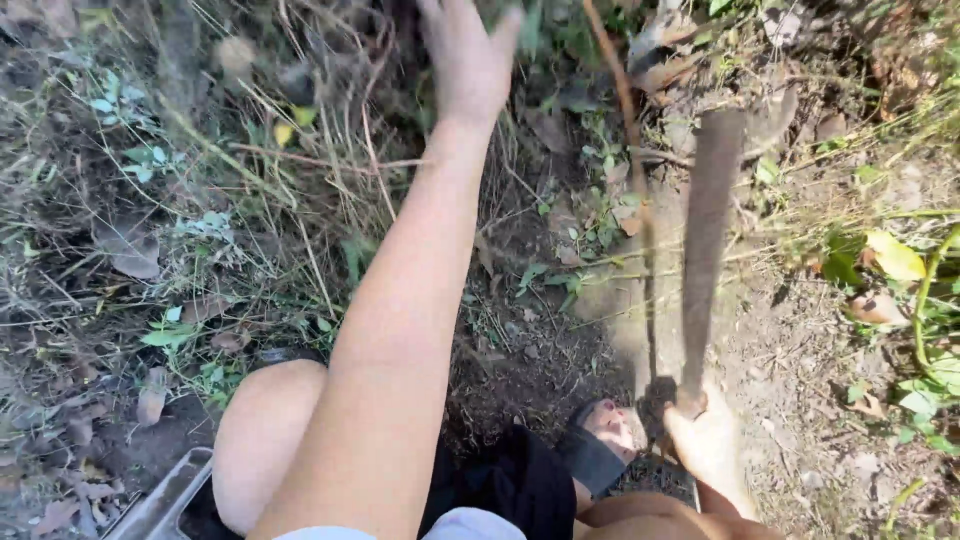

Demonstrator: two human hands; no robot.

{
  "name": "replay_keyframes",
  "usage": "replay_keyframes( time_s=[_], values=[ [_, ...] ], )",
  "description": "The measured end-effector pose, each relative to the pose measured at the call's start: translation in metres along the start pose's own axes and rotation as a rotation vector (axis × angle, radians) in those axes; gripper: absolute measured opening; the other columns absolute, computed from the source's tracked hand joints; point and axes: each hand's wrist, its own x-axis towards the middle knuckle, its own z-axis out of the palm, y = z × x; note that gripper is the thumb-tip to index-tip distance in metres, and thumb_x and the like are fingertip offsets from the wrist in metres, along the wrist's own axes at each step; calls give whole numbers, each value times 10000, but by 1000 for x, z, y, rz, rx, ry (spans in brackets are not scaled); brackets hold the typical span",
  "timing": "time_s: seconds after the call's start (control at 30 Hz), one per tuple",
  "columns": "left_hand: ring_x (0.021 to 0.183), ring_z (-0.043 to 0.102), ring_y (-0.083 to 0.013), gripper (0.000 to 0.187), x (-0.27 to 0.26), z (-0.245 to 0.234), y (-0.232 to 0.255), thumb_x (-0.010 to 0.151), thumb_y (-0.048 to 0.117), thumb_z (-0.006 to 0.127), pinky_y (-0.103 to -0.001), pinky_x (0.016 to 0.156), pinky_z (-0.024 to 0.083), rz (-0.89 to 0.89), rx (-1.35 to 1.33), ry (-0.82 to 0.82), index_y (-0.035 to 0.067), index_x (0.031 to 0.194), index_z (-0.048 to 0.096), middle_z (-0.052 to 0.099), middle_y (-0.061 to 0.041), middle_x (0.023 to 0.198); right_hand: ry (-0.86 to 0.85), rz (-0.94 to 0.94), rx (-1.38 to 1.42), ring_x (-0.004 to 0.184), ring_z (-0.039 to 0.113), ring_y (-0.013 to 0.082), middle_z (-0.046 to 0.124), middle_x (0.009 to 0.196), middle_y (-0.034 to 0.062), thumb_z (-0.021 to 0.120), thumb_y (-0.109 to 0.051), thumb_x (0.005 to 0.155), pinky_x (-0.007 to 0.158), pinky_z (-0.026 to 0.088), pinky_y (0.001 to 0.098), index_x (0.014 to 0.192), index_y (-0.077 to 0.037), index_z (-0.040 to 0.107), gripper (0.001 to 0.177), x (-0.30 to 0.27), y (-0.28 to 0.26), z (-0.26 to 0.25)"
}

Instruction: Clearing grass and weeds from the ground using a machete and hands.

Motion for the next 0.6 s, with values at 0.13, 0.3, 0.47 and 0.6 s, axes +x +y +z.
replay_keyframes(
  time_s=[0.13, 0.3, 0.47, 0.6],
  values=[
    [1295, 94, -394, 963, -28, -32, 20, 743, 408, 753, -506, 1049, 143, -251, 711, -754, 53, 1386, 129, 71, -187, 1429, -325, 77, -271, 774, 653, 174, 671, 859, 64, 396, -269, 775, 644, 520, 285, 969, -91, 602, 335, 3, -40, -4],
    [1360, 81, -303, 898, -107, -24, -6, 814, 578, 651, -464, 1121, 83, 43, 881, -523, 94, 1400, 173, 115, -154, 1461, -298, 202, -153, 823, 649, 196, 676, 890, 65, 465, -96, 765, 745, 550, 354, 903, -78, 597, 192, -15, -58, -16],
    [1371, 127, -284, 761, -153, -14, -15, 733, -159, 311, -549, 1093, 135, 641, 549, -1116, 163, 1409, 178, 117, 7, 1478, -280, 188, -258, 891, 640, 299, 681, 953, 144, 539, -125, 625, 791, 489, 358, 1045, -131, 613, 427, 4, 1, 14],
    [1313, 188, -276, 571, -158, 0, -47, 735, 117, 546, -577, 1015, 207, 651, 833, -1176, 161, 1289, 412, 332, -65, 1373, -249, 322, -178, 901, 634, 254, 690, 961, 97, 583, -155, 610, 765, 472, 350, 1047, -137, 624, 439, -25, -18, -9]
  ],
)
